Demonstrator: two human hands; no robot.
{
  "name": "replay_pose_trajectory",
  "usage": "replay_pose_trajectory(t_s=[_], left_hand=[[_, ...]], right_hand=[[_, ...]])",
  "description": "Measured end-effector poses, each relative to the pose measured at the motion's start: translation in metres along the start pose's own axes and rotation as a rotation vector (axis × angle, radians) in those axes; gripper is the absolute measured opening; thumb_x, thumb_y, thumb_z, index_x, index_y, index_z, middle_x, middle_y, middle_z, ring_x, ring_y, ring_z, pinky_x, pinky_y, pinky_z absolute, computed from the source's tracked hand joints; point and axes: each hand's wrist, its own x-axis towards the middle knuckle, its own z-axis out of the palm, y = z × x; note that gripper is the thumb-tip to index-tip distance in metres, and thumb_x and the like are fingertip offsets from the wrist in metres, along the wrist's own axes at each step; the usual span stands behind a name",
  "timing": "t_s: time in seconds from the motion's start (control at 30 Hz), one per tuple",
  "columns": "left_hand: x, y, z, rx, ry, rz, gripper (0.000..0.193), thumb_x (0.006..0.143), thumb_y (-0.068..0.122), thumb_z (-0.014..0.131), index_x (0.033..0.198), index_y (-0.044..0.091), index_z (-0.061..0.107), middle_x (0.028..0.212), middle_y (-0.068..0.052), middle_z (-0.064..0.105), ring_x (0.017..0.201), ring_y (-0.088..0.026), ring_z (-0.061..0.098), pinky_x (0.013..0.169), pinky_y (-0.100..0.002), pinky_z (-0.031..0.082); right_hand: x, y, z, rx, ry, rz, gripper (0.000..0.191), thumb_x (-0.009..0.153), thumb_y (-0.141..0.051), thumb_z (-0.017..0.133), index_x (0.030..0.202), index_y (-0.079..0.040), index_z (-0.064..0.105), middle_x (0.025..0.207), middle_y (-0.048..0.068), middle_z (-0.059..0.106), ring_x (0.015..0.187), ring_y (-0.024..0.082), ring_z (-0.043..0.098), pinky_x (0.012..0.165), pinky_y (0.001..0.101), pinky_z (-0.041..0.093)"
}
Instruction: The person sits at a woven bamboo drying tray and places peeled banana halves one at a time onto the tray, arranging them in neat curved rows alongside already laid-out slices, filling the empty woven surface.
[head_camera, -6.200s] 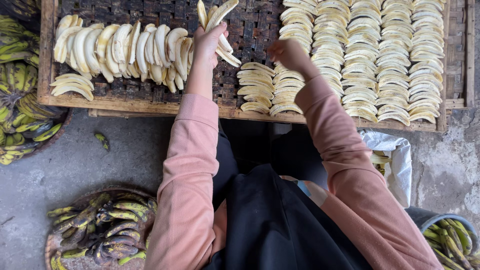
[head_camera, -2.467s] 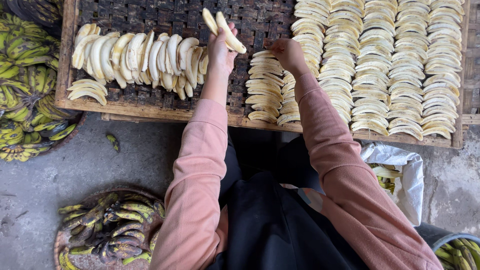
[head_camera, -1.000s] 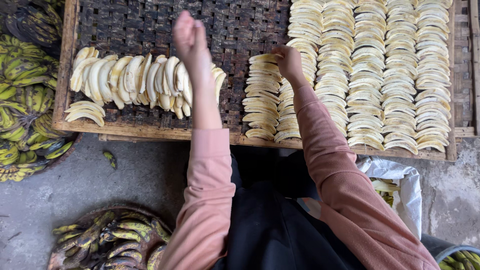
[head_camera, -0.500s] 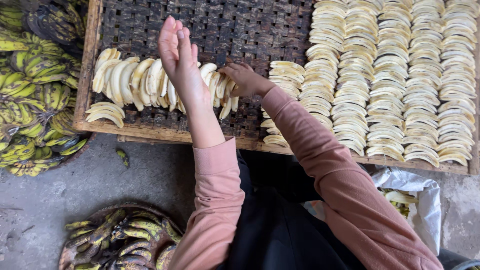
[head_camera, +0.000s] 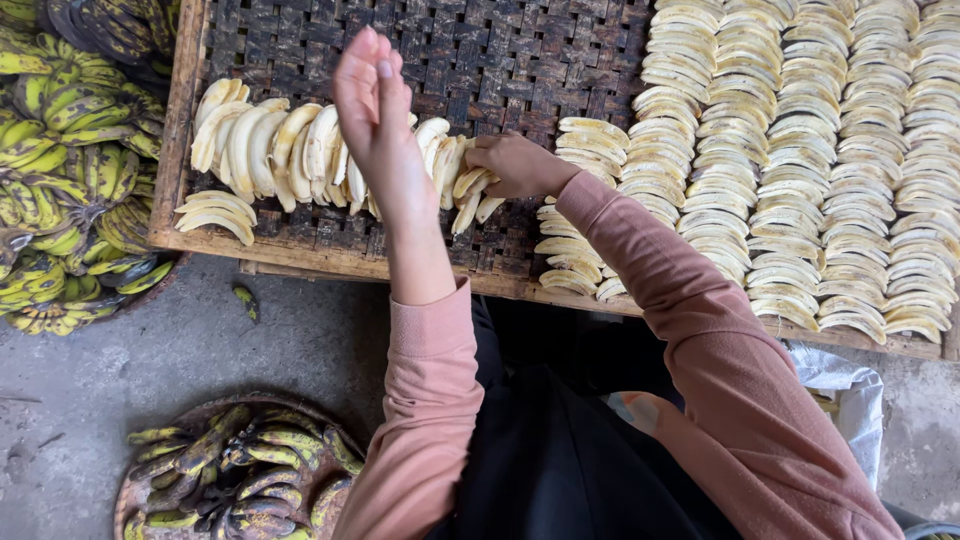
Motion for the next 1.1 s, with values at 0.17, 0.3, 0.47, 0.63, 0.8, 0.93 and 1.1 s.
replay_pose_trajectory(t_s=[0.17,0.3,0.47,0.63,0.8,0.93,1.1], left_hand=[[-0.056,-0.028,0.02,-0.07,0.257,-0.458,0.058,0.102,0.022,0.057,0.157,0.019,0.037,0.129,-0.015,0.062,0.097,-0.039,0.058,0.073,-0.049,0.041],[-0.06,-0.074,0.037,-0.053,0.037,-0.639,0.048,0.105,0.041,0.061,0.14,0.01,0.048,0.124,-0.009,0.06,0.119,-0.017,0.06,0.083,-0.037,0.043],[-0.051,-0.096,0.054,-0.416,0.02,-0.958,0.041,0.096,0.049,0.062,0.126,0.021,0.057,0.123,-0.002,0.061,0.107,-0.017,0.061,0.083,-0.039,0.055],[-0.051,-0.098,0.062,-0.265,0.105,-0.936,0.033,0.095,0.043,0.065,0.12,0.023,0.059,0.123,0.003,0.065,0.109,-0.011,0.061,0.083,-0.034,0.053],[-0.037,-0.099,0.061,-0.287,0.079,-0.811,0.033,0.095,0.039,0.07,0.121,0.019,0.063,0.11,0.002,0.064,0.099,-0.011,0.059,0.08,-0.033,0.05],[-0.036,-0.106,0.063,-0.319,0.081,-0.813,0.032,0.095,0.04,0.069,0.118,0.02,0.061,0.105,0.001,0.064,0.094,-0.012,0.057,0.076,-0.033,0.047],[-0.043,-0.12,0.063,-0.301,0.064,-0.881,0.025,0.095,0.039,0.066,0.11,0.019,0.061,0.101,0.002,0.062,0.091,-0.01,0.059,0.076,-0.033,0.054]], right_hand=[[-0.009,0.005,-0.027,0.382,0.099,0.158,0.045,0.075,-0.021,0.083,0.114,-0.004,0.067,0.097,0.009,0.072,0.084,0.023,0.069,0.076,0.0383,0.056],[-0.022,0.008,-0.051,0.958,0.166,0.308,0.033,0.094,-0.025,0.076,0.117,-0.003,0.066,0.094,0.006,0.069,0.08,0.014,0.063,0.07,0.0289,0.055],[-0.043,0.012,-0.07,1.315,0.346,0.351,0.02,0.105,-0.017,0.064,0.117,-0.001,0.065,0.094,0.003,0.07,0.08,0.01,0.066,0.07,0.0232,0.057],[-0.063,0.039,-0.094,1.166,0.428,0.411,0.019,0.107,-0.015,0.065,0.117,0.0,0.068,0.095,0.006,0.072,0.081,0.012,0.066,0.066,0.0215,0.049],[-0.07,0.063,-0.101,0.543,0.231,0.673,0.021,0.099,-0.02,0.07,0.116,-0.009,0.075,0.095,0.007,0.075,0.08,0.014,0.069,0.067,0.0283,0.055],[-0.073,0.069,-0.094,0.297,0.273,0.555,0.021,0.093,-0.018,0.076,0.112,-0.008,0.075,0.094,0.01,0.077,0.08,0.02,0.071,0.071,0.0364,0.056],[-0.077,0.078,-0.081,0.081,0.331,0.577,0.015,0.087,-0.018,0.081,0.096,-0.006,0.077,0.09,0.012,0.076,0.078,0.028,0.071,0.073,0.0396,0.057]])
